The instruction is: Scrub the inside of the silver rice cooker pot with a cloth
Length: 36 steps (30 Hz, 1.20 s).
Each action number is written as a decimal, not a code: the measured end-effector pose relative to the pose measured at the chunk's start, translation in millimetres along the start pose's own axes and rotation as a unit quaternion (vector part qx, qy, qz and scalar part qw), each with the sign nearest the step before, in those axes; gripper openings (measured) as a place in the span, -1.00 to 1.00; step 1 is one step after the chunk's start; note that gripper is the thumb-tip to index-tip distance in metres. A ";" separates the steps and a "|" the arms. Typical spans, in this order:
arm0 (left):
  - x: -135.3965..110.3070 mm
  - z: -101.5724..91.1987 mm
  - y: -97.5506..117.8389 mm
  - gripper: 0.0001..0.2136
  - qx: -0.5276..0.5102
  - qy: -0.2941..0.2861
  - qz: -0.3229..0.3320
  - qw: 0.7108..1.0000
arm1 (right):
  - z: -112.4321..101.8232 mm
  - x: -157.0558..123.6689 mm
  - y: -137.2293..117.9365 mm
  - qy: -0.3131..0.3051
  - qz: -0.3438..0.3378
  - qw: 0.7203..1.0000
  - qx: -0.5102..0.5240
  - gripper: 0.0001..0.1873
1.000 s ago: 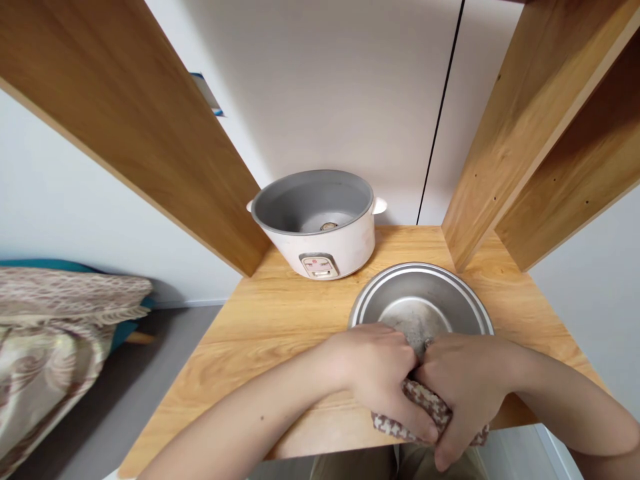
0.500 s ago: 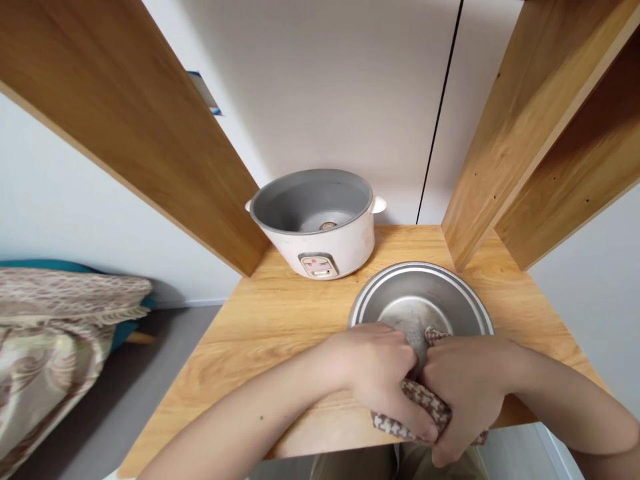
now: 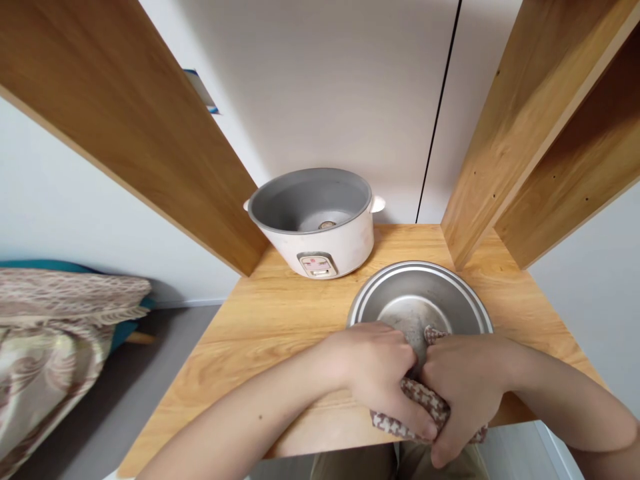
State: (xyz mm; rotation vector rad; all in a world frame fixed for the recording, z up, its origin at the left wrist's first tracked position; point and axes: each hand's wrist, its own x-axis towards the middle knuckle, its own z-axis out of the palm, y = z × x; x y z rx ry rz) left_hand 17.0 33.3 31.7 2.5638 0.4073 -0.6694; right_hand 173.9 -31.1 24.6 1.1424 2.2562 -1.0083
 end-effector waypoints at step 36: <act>-0.8 -0.1 -0.4 -0.33 -0.013 0.010 0.003 1.000 | 6.8 3.4 5.4 0.046 -0.058 0.997 -0.021 -0.41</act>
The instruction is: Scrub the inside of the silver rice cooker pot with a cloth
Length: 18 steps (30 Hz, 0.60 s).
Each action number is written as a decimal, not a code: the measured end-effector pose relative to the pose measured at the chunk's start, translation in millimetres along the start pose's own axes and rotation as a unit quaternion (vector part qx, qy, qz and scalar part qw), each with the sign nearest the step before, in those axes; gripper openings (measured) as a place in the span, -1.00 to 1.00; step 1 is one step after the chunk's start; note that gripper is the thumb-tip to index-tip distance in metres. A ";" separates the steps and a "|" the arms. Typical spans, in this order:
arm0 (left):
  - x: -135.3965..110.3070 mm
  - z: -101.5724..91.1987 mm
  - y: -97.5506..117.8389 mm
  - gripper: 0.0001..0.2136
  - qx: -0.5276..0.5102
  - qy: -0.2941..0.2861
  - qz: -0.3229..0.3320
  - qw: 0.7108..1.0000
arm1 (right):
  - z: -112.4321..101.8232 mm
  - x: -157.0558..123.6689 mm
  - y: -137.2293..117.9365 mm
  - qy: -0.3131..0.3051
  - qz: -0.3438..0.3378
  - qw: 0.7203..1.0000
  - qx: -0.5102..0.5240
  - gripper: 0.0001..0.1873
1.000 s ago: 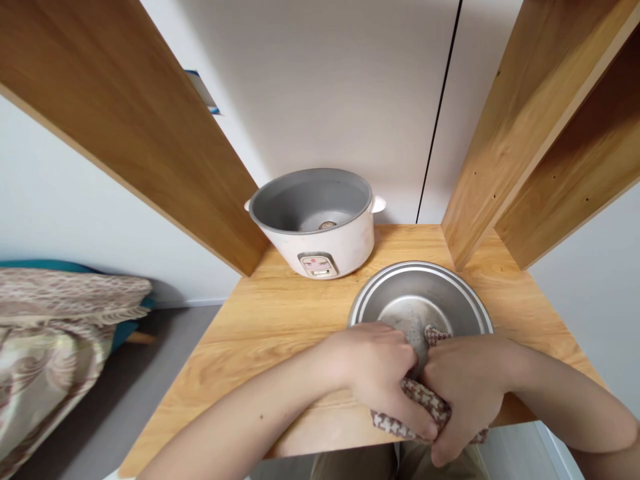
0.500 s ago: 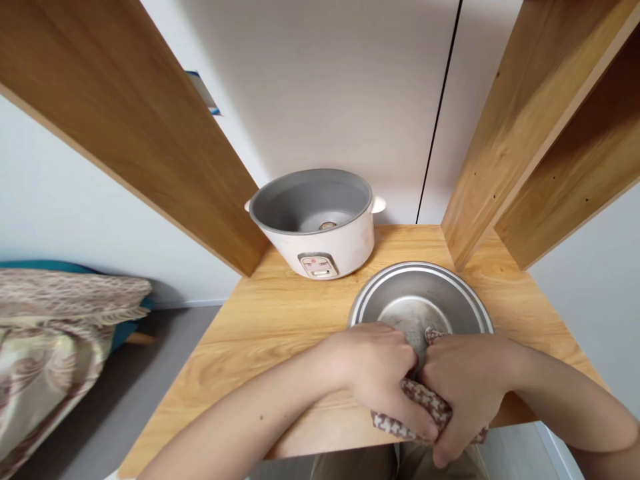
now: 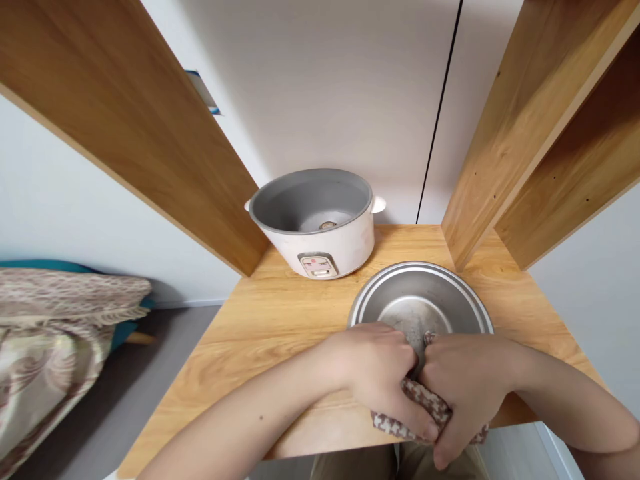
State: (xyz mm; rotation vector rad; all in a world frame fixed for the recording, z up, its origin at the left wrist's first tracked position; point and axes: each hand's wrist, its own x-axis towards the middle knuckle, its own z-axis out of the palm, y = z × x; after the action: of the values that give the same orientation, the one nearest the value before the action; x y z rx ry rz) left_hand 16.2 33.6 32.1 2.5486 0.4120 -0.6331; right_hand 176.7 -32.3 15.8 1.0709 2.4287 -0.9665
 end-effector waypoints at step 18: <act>-0.4 0.9 -0.6 -0.30 -0.003 0.001 0.003 1.000 | -1.7 -1.8 -2.4 0.000 -0.014 1.000 0.022 -0.50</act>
State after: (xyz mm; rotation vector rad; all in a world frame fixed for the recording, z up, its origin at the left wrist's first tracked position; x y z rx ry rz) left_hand 15.4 33.6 31.3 2.5440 0.4046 -0.6271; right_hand 176.1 -33.3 19.1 1.0542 2.4380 -1.0346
